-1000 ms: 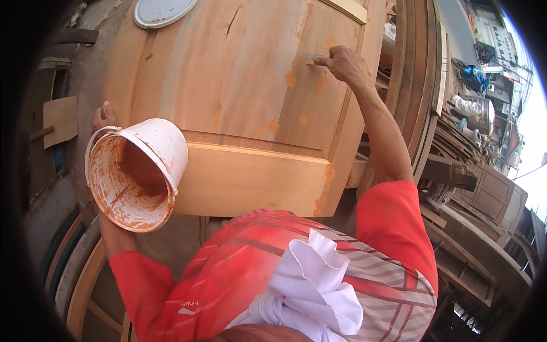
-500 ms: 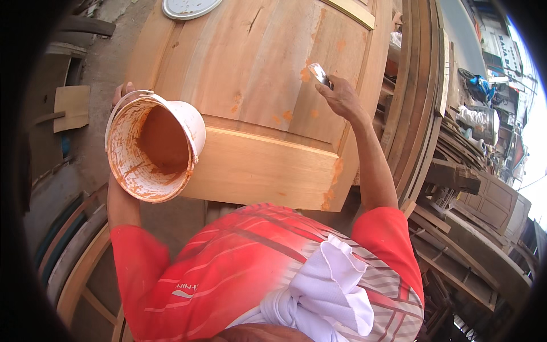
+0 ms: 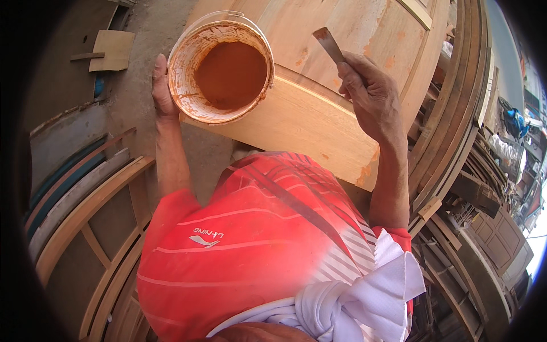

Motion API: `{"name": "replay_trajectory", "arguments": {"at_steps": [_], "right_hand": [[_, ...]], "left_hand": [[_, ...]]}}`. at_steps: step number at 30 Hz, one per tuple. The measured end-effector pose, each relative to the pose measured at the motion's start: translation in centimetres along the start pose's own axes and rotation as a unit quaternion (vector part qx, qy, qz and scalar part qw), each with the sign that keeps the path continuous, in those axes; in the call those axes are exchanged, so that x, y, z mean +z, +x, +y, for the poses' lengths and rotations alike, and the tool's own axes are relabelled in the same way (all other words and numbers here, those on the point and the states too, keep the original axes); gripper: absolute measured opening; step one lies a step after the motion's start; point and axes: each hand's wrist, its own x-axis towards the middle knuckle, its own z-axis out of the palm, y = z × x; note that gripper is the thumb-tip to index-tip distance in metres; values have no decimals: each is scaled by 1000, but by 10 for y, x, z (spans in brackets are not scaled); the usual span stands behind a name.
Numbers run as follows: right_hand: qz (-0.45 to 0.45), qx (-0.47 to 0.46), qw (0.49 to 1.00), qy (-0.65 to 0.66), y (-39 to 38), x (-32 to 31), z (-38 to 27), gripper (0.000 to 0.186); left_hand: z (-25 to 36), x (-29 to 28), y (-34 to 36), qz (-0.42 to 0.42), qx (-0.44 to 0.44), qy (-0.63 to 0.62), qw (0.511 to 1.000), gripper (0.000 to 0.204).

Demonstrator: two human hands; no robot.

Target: The person holds a bucket of orange wood filler in one hand and uses a putty knife in the other to apply the filler to a wooden door. They repeatedly scoop filler from the bucket and spread it across the door's surface, focusing on filling gaps and imperfections.

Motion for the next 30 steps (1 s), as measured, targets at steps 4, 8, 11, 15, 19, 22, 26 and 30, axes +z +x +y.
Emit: {"name": "replay_trajectory", "arguments": {"at_steps": [4, 8, 11, 15, 19, 22, 26, 30], "right_hand": [[-105, -251, 928, -254, 15, 54, -71, 20], [-253, -216, 820, -465, 34, 113, -70, 14], [-331, -105, 803, -484, 58, 146, -54, 21], [-331, -193, 846, -370, 51, 150, -29, 34], [-312, -123, 849, -408, 57, 149, -30, 31], [-387, -174, 828, -366, 42, 134, -66, 21], [-324, -171, 864, -345, 32, 116, -67, 18], [-225, -206, 915, -264, 21, 83, -68, 21]], "left_hand": [[-1, 16, -20, 36, 94, 108, 989, 54], [-7, 59, -50, 35, 127, 210, 969, 49], [-17, 78, -55, 18, 186, 282, 941, 48], [-22, 88, -64, 13, 216, 285, 934, 48], [-18, 91, -63, 6, 207, 298, 932, 48], [-16, 84, -62, -12, 220, 291, 931, 46], [-18, 72, -56, -22, 189, 218, 957, 54], [-8, 70, -54, 42, 146, 170, 974, 63]]}}
